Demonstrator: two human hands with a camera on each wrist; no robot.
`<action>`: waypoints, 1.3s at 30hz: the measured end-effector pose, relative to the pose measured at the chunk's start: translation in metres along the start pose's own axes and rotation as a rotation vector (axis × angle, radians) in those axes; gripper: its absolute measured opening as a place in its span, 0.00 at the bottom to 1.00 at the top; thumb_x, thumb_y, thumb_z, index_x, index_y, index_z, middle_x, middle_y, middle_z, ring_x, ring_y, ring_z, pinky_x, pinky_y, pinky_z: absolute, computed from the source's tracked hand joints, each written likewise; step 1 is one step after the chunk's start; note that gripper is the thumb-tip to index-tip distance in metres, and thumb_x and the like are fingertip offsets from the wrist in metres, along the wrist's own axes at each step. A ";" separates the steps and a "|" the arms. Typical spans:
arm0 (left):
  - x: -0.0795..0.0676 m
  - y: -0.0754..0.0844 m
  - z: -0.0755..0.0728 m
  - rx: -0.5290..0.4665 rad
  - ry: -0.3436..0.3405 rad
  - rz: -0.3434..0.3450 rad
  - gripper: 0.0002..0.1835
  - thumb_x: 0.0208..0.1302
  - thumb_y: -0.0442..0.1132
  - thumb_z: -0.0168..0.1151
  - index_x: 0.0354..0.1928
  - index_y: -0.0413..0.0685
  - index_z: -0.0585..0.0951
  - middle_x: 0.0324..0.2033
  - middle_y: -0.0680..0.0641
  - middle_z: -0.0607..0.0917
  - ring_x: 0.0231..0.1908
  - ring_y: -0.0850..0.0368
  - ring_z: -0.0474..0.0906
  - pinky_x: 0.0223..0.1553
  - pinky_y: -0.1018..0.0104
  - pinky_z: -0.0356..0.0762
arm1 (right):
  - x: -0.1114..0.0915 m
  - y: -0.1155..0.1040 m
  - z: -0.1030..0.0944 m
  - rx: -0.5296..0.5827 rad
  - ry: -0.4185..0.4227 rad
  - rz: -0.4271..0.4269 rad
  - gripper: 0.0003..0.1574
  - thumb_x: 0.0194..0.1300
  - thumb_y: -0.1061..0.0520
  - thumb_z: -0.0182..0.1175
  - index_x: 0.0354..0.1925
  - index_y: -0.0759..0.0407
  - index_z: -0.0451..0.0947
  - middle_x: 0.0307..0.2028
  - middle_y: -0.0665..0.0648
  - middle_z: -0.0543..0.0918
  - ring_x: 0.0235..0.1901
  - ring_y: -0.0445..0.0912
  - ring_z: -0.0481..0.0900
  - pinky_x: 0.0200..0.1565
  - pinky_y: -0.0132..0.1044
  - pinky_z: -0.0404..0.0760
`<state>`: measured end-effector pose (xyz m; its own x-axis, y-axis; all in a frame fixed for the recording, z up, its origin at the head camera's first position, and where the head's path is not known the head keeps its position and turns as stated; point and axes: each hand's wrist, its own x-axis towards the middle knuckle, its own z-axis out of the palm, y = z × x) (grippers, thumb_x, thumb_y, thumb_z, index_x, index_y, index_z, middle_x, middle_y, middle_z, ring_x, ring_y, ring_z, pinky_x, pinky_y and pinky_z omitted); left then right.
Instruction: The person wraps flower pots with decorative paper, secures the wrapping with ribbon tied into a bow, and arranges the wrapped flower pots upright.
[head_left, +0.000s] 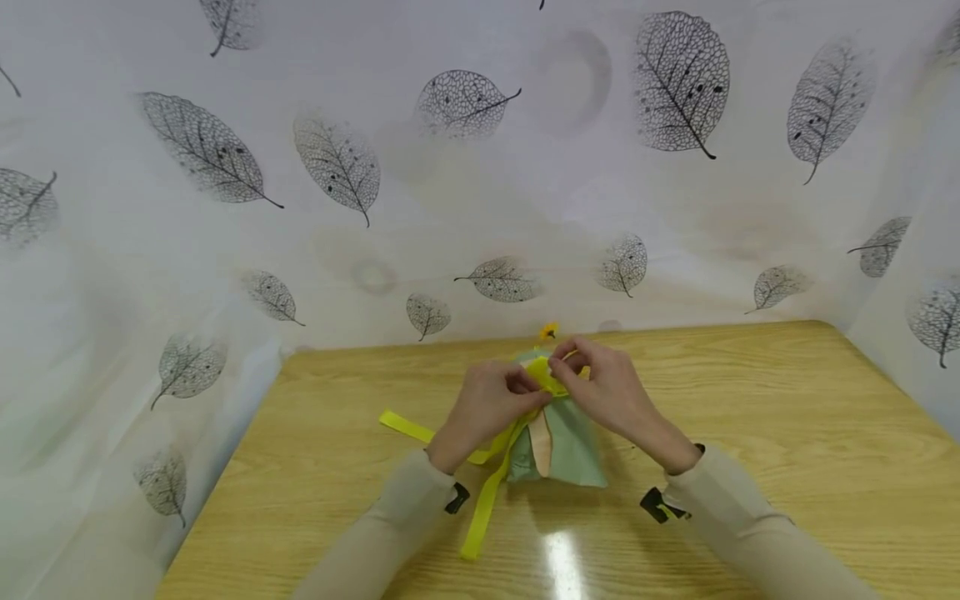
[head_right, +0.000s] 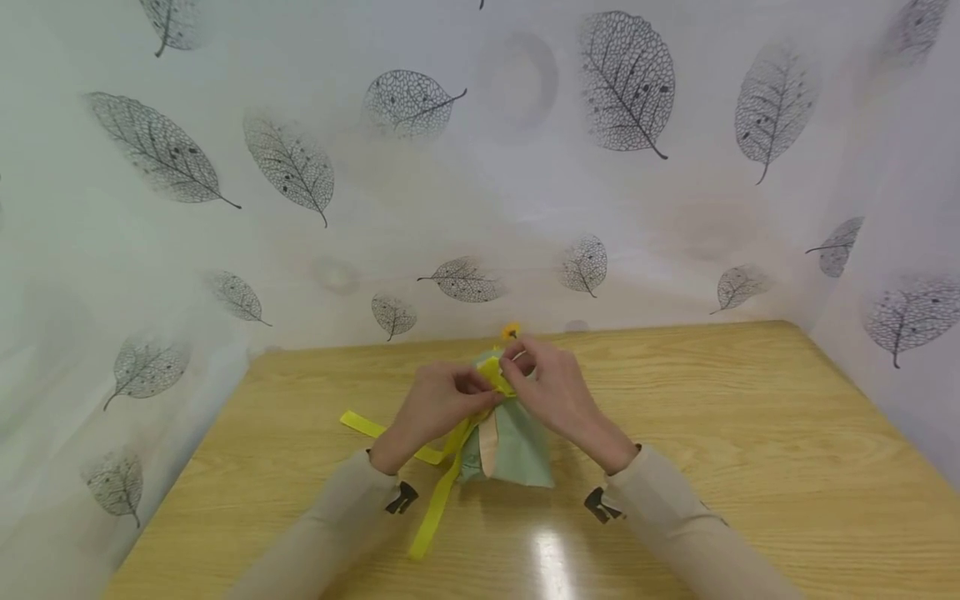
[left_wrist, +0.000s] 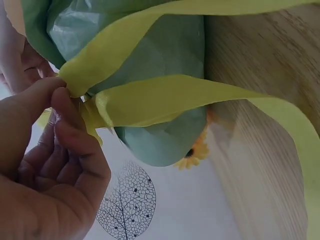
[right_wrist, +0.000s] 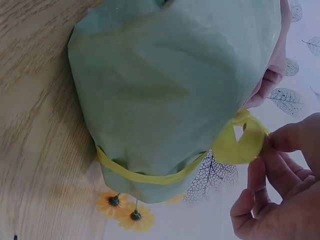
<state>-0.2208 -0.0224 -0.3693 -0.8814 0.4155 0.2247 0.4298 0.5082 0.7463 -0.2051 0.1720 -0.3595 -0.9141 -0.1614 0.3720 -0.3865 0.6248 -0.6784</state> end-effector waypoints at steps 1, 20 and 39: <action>0.001 0.000 0.001 0.002 0.008 0.002 0.08 0.62 0.44 0.75 0.32 0.48 0.89 0.29 0.51 0.91 0.26 0.68 0.82 0.30 0.74 0.82 | 0.000 -0.001 0.000 -0.005 0.010 -0.002 0.05 0.74 0.55 0.61 0.40 0.53 0.83 0.34 0.55 0.91 0.19 0.38 0.74 0.21 0.32 0.70; 0.000 -0.008 -0.005 -0.240 -0.096 -0.063 0.11 0.68 0.40 0.68 0.49 0.46 0.88 0.45 0.47 0.91 0.46 0.56 0.89 0.45 0.69 0.86 | -0.002 0.004 0.005 0.072 -0.029 -0.048 0.03 0.72 0.60 0.63 0.40 0.56 0.84 0.33 0.54 0.90 0.24 0.38 0.81 0.24 0.31 0.78; 0.010 -0.014 -0.004 -0.142 0.065 0.130 0.12 0.71 0.42 0.66 0.51 0.44 0.86 0.46 0.43 0.89 0.35 0.56 0.86 0.35 0.71 0.84 | -0.002 0.004 0.003 0.079 -0.052 -0.010 0.04 0.72 0.59 0.63 0.40 0.54 0.84 0.30 0.50 0.89 0.27 0.40 0.84 0.28 0.32 0.80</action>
<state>-0.2361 -0.0285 -0.3754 -0.8330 0.4187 0.3617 0.5131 0.3400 0.7881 -0.2052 0.1728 -0.3650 -0.9144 -0.2084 0.3470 -0.4024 0.5610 -0.7234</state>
